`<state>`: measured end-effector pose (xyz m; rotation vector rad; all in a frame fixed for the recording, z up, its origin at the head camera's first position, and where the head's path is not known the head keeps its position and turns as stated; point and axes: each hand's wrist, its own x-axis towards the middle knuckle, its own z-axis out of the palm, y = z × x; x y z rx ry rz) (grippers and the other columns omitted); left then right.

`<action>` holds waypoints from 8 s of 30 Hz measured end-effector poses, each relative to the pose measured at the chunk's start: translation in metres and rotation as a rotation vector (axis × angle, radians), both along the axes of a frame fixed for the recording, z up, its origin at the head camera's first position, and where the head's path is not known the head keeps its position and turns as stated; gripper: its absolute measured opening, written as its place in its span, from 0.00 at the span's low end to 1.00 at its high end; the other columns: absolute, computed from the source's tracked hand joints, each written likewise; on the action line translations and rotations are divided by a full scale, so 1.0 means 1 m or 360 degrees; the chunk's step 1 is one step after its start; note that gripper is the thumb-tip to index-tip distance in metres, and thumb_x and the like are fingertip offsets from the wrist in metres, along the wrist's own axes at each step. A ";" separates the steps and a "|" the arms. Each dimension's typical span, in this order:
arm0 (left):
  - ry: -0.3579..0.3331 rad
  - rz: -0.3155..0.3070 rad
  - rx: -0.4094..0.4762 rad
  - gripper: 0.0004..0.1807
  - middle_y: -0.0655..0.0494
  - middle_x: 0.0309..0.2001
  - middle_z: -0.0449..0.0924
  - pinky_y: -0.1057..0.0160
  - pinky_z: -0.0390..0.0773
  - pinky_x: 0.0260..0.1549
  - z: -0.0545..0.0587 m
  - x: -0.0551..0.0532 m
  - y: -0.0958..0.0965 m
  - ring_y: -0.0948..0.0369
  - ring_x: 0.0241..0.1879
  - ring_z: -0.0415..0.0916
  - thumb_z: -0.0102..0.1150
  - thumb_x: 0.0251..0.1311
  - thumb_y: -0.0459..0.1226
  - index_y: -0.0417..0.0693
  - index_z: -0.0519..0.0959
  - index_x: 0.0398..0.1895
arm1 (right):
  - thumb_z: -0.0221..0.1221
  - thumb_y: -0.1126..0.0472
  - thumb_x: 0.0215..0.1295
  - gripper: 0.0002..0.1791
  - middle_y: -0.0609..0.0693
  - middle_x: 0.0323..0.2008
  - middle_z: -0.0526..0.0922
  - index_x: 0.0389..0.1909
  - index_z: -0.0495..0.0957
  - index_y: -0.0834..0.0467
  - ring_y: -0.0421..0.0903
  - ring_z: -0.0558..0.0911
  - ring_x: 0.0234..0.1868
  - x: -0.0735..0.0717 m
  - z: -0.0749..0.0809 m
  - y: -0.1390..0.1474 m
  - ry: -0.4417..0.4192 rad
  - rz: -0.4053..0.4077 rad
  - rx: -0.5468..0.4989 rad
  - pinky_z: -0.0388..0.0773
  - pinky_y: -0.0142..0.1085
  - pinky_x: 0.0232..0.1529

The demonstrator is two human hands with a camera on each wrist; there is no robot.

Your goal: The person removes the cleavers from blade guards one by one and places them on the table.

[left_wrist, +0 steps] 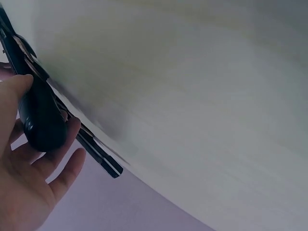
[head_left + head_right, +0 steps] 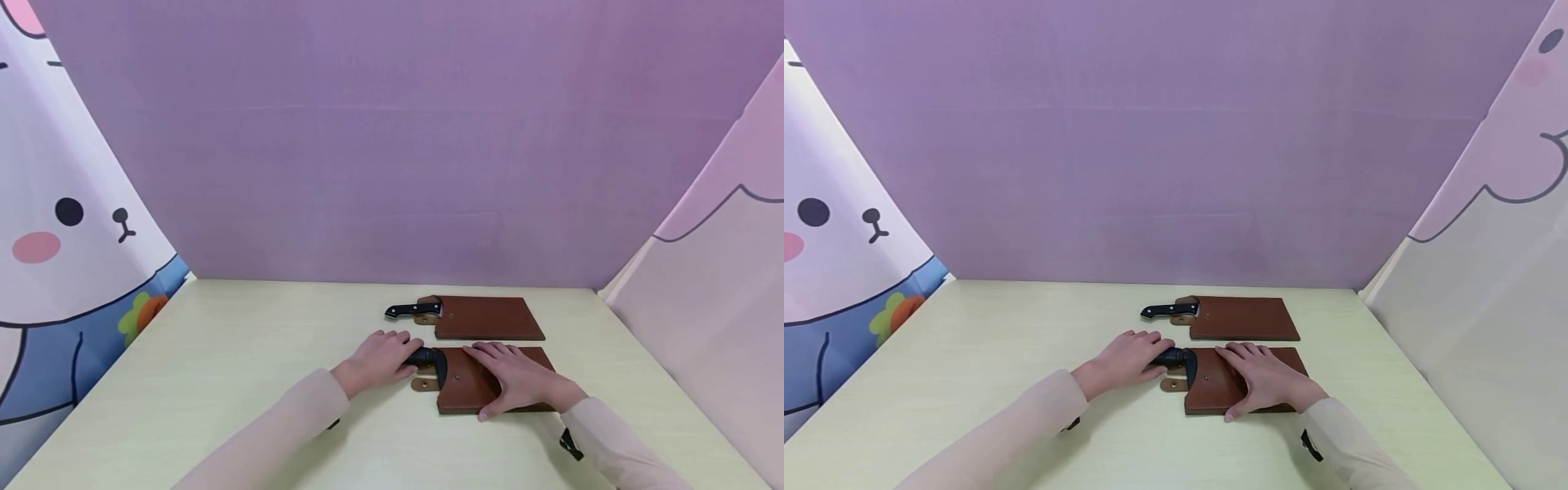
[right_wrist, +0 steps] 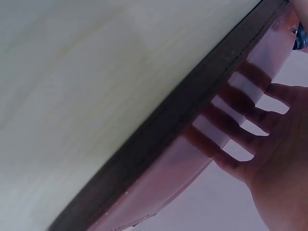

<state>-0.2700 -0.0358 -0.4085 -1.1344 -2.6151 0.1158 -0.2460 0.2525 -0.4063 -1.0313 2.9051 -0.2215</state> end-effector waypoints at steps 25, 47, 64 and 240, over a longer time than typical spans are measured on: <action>-0.0166 -0.0016 -0.0042 0.21 0.59 0.38 0.75 0.66 0.76 0.25 0.003 -0.005 0.011 0.64 0.33 0.77 0.56 0.58 0.51 0.62 0.70 0.54 | 0.57 0.20 0.31 0.60 0.55 0.61 0.67 0.67 0.59 0.51 0.56 0.65 0.61 0.001 0.001 -0.003 0.0154 -0.0005 0.0007 0.62 0.58 0.57; -0.0107 -0.0143 -0.0115 0.22 0.61 0.40 0.74 0.69 0.75 0.28 0.006 -0.006 0.007 0.67 0.33 0.75 0.53 0.59 0.53 0.60 0.68 0.55 | 0.59 0.22 0.31 0.60 0.55 0.61 0.68 0.66 0.60 0.52 0.55 0.67 0.59 0.009 0.011 -0.004 0.0249 0.0042 0.0013 0.62 0.56 0.56; 0.0008 -0.0243 -0.0036 0.22 0.63 0.43 0.75 0.65 0.75 0.33 0.008 -0.010 0.000 0.67 0.36 0.76 0.53 0.58 0.55 0.60 0.70 0.53 | 0.58 0.21 0.31 0.60 0.54 0.61 0.67 0.67 0.59 0.51 0.54 0.66 0.60 0.011 0.017 -0.006 0.0236 0.0044 0.0018 0.62 0.57 0.57; 0.0031 -0.0379 0.0341 0.19 0.63 0.35 0.73 0.66 0.71 0.30 0.003 -0.005 -0.094 0.68 0.27 0.66 0.60 0.50 0.46 0.55 0.73 0.47 | 0.63 0.25 0.31 0.61 0.57 0.63 0.65 0.67 0.59 0.53 0.57 0.65 0.61 0.010 0.013 0.017 0.0278 0.0012 -0.0074 0.62 0.58 0.54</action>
